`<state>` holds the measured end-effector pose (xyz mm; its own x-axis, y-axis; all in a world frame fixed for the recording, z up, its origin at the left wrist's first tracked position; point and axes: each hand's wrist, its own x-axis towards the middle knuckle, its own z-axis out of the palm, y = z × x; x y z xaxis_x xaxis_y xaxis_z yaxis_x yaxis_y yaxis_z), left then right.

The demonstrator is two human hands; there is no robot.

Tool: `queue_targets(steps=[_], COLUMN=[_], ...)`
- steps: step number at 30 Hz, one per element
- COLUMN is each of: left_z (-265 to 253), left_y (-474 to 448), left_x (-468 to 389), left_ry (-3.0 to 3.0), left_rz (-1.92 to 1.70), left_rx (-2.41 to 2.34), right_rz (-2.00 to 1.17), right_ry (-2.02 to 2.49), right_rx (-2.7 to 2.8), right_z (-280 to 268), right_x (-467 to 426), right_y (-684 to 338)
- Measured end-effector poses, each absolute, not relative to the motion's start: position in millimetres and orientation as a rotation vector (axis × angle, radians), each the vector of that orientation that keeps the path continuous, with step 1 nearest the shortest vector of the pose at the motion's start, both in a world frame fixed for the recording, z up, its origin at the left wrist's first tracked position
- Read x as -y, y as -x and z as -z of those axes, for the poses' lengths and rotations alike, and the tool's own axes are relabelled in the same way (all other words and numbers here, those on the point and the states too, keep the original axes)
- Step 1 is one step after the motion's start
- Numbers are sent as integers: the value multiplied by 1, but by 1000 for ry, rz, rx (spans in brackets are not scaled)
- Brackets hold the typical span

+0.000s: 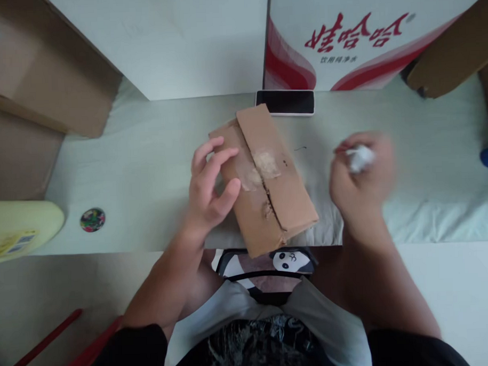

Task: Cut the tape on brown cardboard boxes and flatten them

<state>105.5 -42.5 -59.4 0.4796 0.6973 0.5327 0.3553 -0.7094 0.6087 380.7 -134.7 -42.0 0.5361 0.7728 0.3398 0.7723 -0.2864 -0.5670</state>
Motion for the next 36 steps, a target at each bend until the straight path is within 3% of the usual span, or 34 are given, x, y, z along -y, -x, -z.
queue_targets(steps=[5,9,14,21,36], left_z=[47,41,39,29,35], left_y=[-81,-62,-53,-67,-72], left_x=[23,9,6,19,31], left_ry=[-2203,-1994,-1864,-1984,-1983], left_rz=[-1010,-1007,-973,-906,-871], left_rx=[-901,-1050,-1131,-1055,-1087], right_rz=[-262,-196,-114,-617,-781], right_ry=[2431,2434,2131,1436,1390], right_rx=[1549,1628,1553,1690,1673], right_z=[79,93,90,72,76], right_x=[120,116,114,120,125], right_y=[-378,-380,-371,-338,-342])
